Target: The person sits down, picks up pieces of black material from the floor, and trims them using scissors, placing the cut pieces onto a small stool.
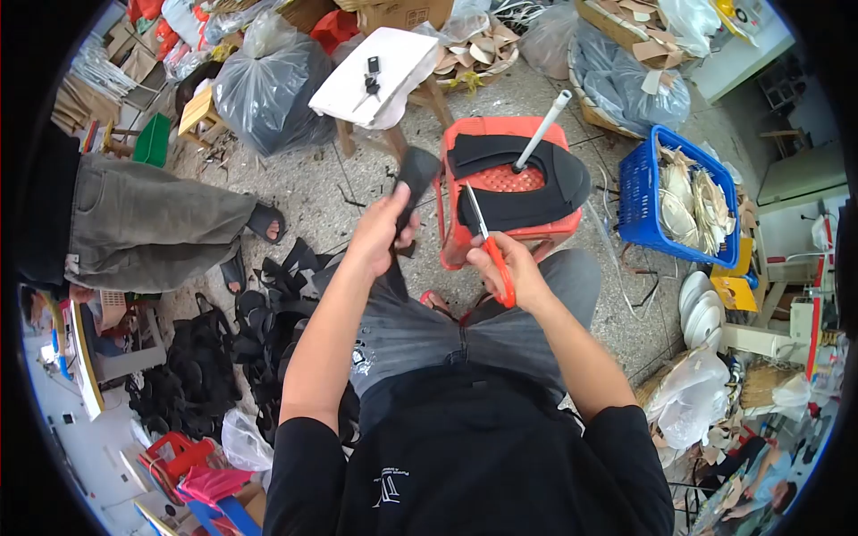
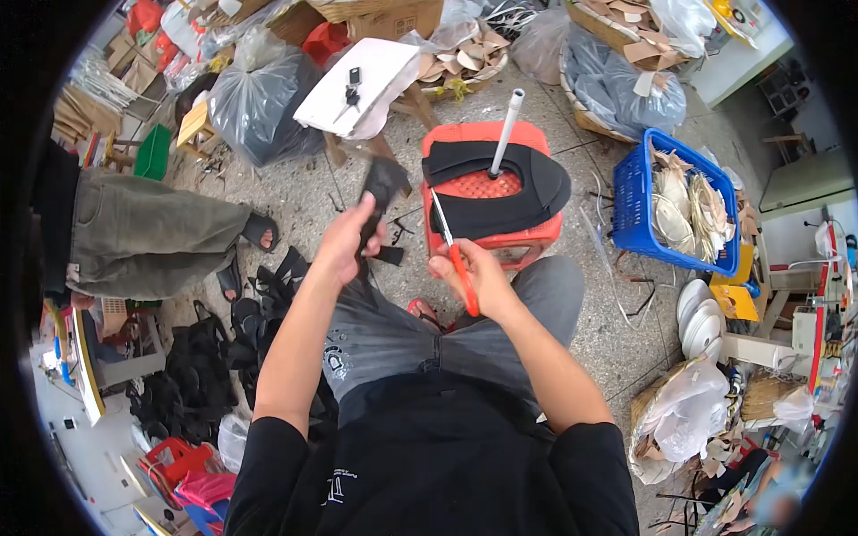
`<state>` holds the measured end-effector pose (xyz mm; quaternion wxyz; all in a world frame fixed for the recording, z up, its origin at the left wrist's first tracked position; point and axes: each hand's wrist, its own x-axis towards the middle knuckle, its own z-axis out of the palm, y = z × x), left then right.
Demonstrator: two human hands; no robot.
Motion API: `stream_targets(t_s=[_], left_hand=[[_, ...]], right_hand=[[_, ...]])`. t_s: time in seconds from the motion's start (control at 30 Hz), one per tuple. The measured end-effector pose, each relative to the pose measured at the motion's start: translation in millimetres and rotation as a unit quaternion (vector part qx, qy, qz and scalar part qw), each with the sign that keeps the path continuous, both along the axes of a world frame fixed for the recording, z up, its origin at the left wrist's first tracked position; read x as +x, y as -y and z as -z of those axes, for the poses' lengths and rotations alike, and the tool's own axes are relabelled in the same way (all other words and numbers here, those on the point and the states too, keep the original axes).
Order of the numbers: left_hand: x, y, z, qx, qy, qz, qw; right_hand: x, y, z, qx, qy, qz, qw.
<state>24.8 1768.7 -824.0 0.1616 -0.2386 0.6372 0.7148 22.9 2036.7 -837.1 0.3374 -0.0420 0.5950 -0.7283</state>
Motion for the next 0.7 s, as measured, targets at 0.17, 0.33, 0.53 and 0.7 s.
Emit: stream_targets(t_s=[0.17,0.33,0.53,0.7], left_hand=[[-8.1,-12.8,-0.6,0.29,-0.073,-0.236,0.924],[-4.7,-23.3,-8.6,0.288,-0.132,-0.291,0.903],[48.8,-42.0,-55.8,-0.005,-0.141,-0.013,0.99],[71.4,-62.8,-61.3,-0.067,-0.117,0.147,0.98]], right_hand=[[46.4,52.9,13.2,-0.015,-0.269,0.011,0.963],[66.5,76.0,31.1,-0.071,-0.079,0.111,0.988],[20.1,24.3,-43.7,0.021,-0.231,0.146,0.962],[17.8,5.2,-91.8,0.017,-0.188,0.198,0.962]])
